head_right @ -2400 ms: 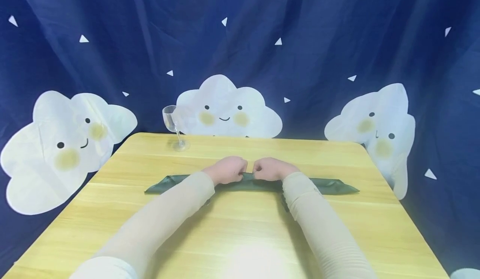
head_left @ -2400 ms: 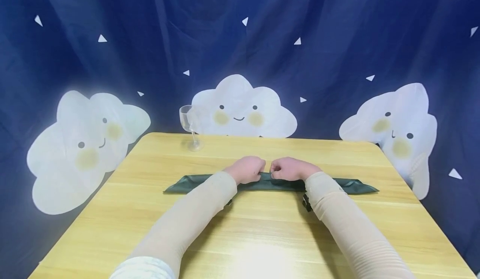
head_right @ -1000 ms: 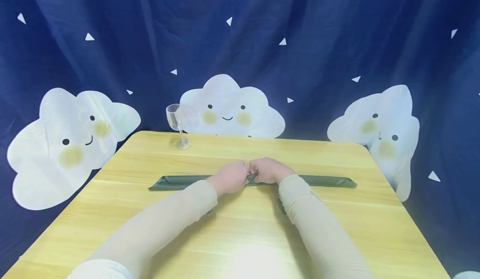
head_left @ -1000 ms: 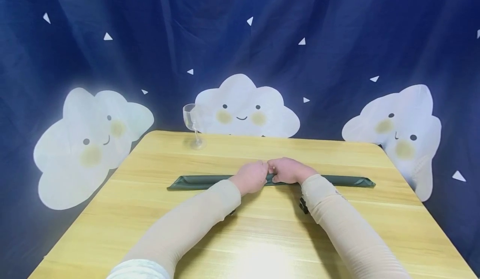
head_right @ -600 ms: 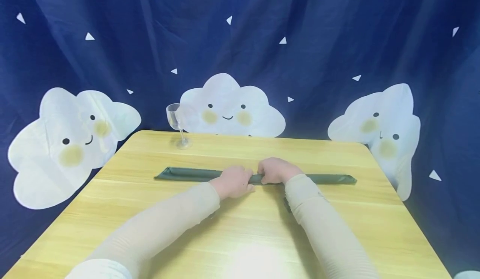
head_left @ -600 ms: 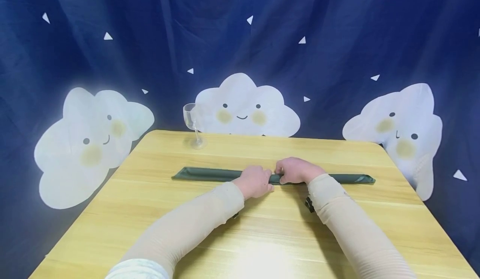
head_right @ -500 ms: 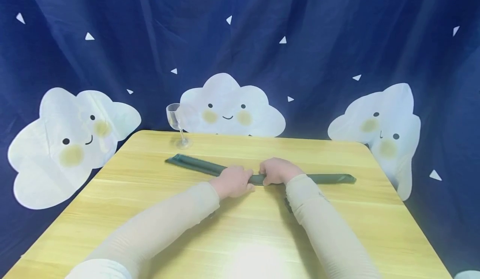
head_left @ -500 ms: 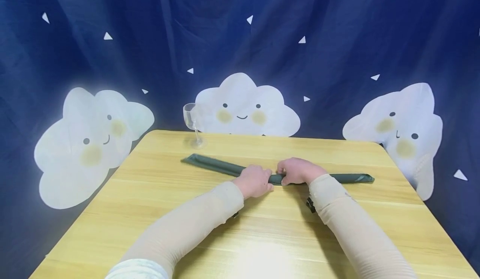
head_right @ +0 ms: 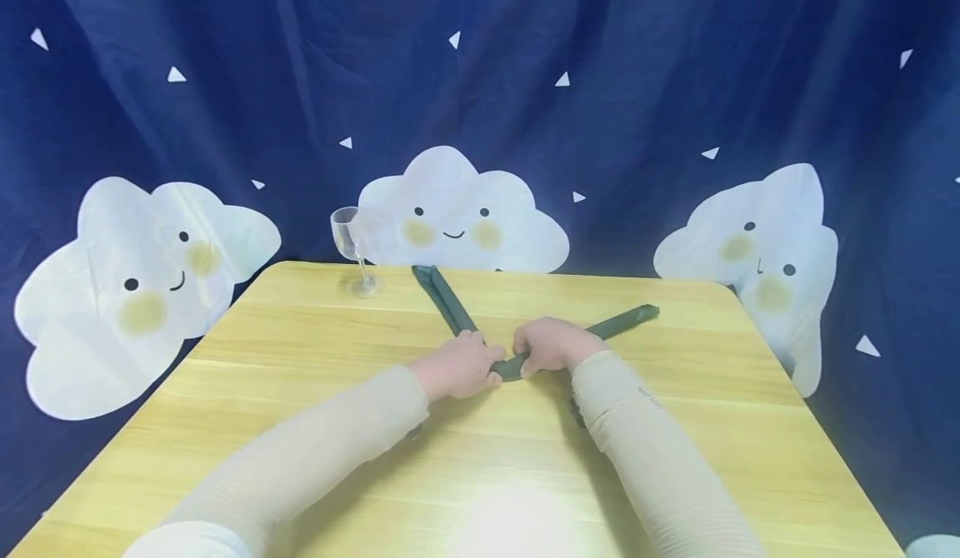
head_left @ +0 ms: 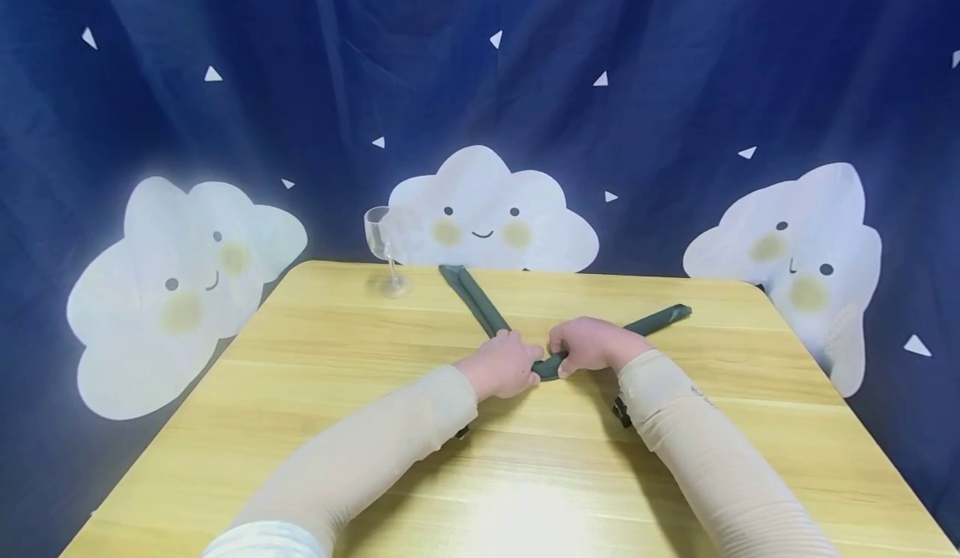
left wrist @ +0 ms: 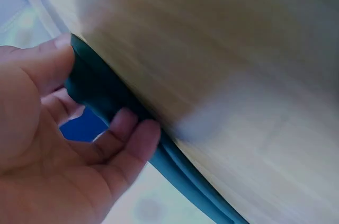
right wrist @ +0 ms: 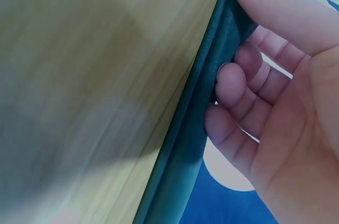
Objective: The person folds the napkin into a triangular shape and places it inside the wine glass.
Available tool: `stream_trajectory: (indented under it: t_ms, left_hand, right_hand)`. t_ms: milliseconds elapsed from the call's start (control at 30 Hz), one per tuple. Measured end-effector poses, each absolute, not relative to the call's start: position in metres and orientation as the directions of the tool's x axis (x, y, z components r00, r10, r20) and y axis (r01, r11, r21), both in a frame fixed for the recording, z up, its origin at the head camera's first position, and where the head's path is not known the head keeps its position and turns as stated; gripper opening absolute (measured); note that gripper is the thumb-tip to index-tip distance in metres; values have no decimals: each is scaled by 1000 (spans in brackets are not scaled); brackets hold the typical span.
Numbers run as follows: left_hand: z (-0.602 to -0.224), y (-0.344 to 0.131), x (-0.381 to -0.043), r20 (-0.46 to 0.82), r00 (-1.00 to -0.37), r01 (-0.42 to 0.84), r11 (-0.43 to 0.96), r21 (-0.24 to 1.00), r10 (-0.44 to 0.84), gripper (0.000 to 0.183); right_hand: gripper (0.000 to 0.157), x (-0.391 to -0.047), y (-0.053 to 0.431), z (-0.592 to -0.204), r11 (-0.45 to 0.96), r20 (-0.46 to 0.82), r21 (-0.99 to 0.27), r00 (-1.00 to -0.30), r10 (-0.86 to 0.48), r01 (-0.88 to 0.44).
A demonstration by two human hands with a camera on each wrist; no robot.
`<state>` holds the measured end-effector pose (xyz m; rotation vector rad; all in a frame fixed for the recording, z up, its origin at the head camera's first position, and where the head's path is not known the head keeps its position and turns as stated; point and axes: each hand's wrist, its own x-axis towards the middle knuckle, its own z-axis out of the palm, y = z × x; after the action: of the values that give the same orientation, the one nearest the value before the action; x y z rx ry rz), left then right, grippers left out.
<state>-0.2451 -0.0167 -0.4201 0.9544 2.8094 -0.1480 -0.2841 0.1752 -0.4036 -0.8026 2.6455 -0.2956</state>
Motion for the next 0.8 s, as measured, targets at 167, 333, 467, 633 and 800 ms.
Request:
stream_trajectory:
  t_ms: [167,333,467,633,800]
  left_hand:
    - [-419,-24,-244,-184,-746,657,753,-43,641,39]
    - [-417,-29,-244,-195,-690,720,690,-79,697,37]
    - [-416,-35,-248,-176,-644,760,649,-35,745,21]
    - [-415,-43,-251,-147,-594,794,606,51,791,16]
    - [-413,-48,-253,-149,-580,802,593,65,801,22]
  right_hand:
    - [30,-281,167,-407,774,-247,-333,-743,-623,-538]
    - [60,-277,159,-408,759,-242,-392,-737,-631,-520]
    - [95,-275,155,-407,758,-264,-422,-733,-627,-497]
    - [107,-275,154,-407,785,-293,-394,-744,-600,-477]
    - [88,-275,154,-405,816,-306,-346,-766,-565,-463]
